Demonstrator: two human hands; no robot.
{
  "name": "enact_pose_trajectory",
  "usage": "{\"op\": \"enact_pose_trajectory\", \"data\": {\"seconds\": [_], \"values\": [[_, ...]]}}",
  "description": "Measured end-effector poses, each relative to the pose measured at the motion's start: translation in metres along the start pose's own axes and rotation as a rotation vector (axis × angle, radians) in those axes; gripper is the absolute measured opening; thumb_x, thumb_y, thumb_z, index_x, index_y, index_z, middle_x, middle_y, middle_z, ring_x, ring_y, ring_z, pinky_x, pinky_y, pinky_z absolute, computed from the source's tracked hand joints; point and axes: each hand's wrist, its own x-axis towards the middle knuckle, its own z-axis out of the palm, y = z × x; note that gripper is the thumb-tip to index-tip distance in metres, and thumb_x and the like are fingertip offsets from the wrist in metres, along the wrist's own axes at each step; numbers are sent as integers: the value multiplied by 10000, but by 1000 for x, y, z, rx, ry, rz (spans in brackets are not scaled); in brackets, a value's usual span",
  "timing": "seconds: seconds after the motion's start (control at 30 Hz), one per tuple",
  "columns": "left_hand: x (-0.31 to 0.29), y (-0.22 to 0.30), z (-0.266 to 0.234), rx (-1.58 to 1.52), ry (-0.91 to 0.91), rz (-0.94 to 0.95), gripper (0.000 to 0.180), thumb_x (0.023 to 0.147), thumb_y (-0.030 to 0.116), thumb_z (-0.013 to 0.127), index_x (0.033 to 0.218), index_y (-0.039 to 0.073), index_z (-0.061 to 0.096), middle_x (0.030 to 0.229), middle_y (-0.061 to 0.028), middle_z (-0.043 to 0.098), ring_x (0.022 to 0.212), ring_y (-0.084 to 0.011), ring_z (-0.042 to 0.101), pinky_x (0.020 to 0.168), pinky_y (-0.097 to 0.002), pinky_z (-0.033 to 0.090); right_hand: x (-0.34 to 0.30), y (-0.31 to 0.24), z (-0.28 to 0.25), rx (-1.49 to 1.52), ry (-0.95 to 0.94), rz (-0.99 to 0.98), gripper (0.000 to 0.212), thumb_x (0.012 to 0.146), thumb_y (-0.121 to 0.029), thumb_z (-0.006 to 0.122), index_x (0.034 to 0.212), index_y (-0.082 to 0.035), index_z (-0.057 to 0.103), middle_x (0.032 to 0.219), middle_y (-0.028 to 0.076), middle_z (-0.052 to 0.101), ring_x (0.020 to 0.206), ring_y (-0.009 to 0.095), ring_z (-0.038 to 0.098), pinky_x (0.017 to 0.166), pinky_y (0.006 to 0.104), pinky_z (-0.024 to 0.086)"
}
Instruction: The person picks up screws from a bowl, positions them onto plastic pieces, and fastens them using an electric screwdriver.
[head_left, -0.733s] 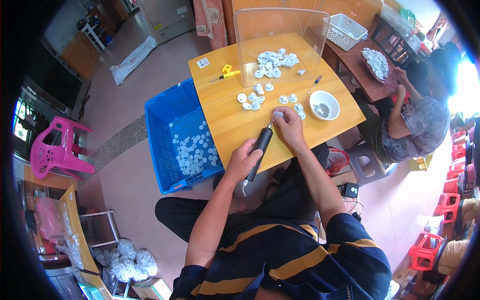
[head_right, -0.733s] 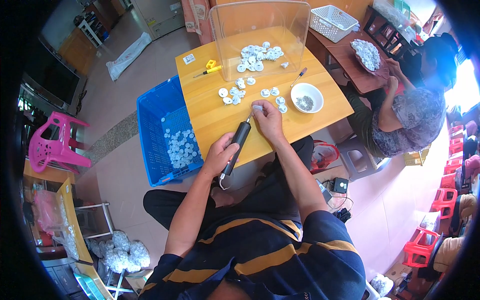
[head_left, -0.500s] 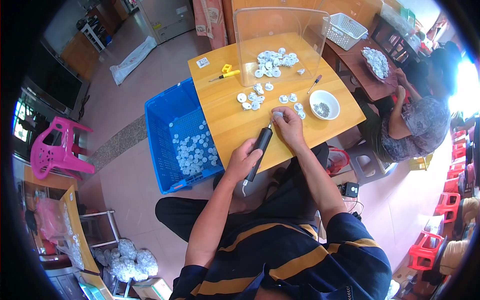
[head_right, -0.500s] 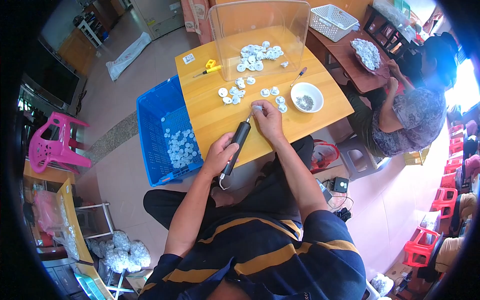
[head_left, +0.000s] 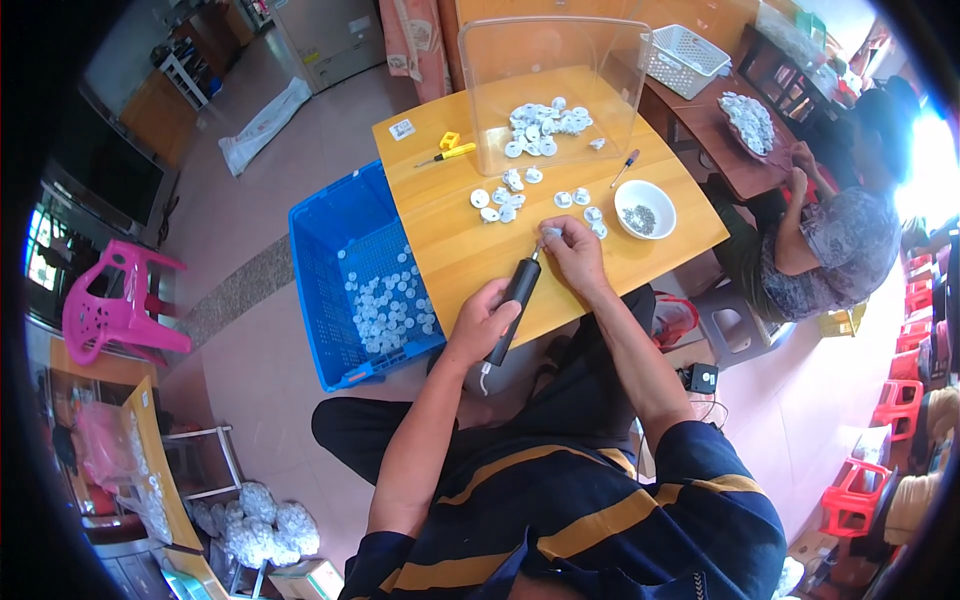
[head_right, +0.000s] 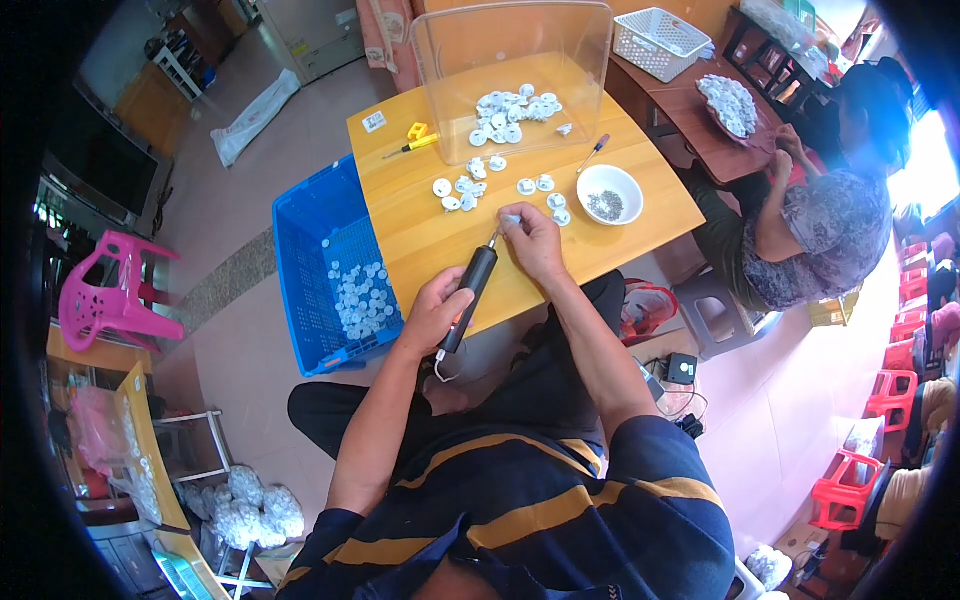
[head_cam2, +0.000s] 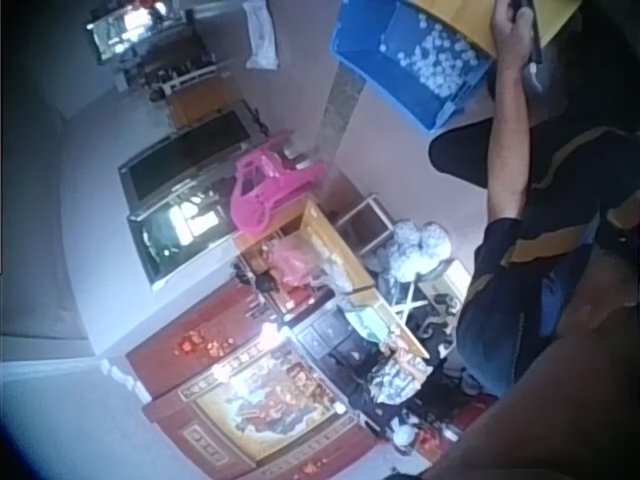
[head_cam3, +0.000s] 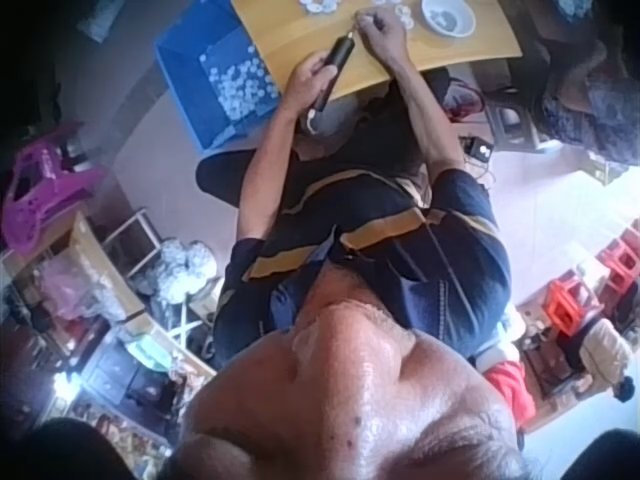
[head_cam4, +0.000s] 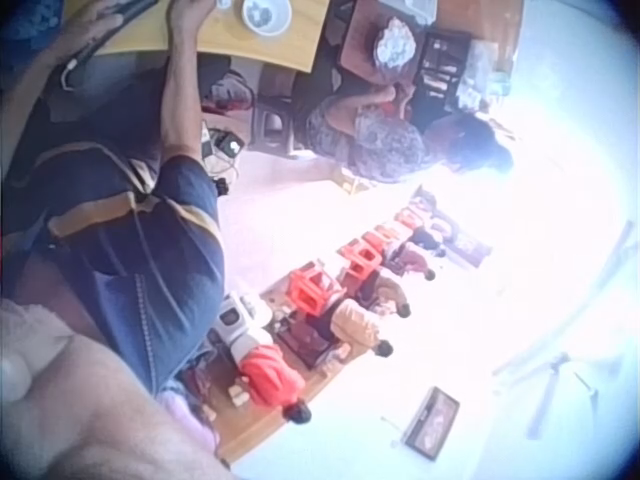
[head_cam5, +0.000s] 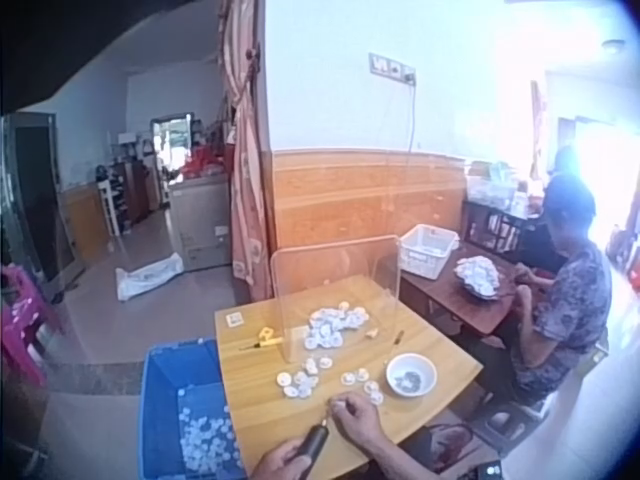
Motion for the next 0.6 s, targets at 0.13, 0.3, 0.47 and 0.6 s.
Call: {"op": "enact_pose_trajectory", "data": {"seconds": [0.13,0.3,0.47,0.6], "values": [[0,0,-1,-3,-1,-22,379,946,137,607,1298,8,553,845,-43,621,635,-96,564,583,-268,519,1,-2,-1,-2,-26,-5,97,999,-58,612,1056,-6,671,882,-4,664,792,63,612,728,220,514],[1,0,-2,-17,-13,-25,384,947,133,610,1303,2,547,847,-40,617,635,-93,562,583,-266,522,0,-3,-2,-2,-37,-9,94,998,-55,610,1052,-6,669,877,-4,656,780,61,597,723,221,509],[0,3,-1,-23,-11,-38,396,946,135,612,1311,-1,541,879,-53,624,646,-101,575,594,-277,541,-1,-2,-2,-24,-47,-1,96,994,-42,608,1060,-3,665,901,-2,664,798,64,610,738,225,517],[0,1,-2,-24,0,-46,408,941,138,616,1316,-1,537,905,-61,634,665,-109,588,604,-279,553,-1,-3,-2,-34,-54,-15,98,993,-33,603,1063,0,662,913,-1,668,807,67,616,746,224,521]]}}
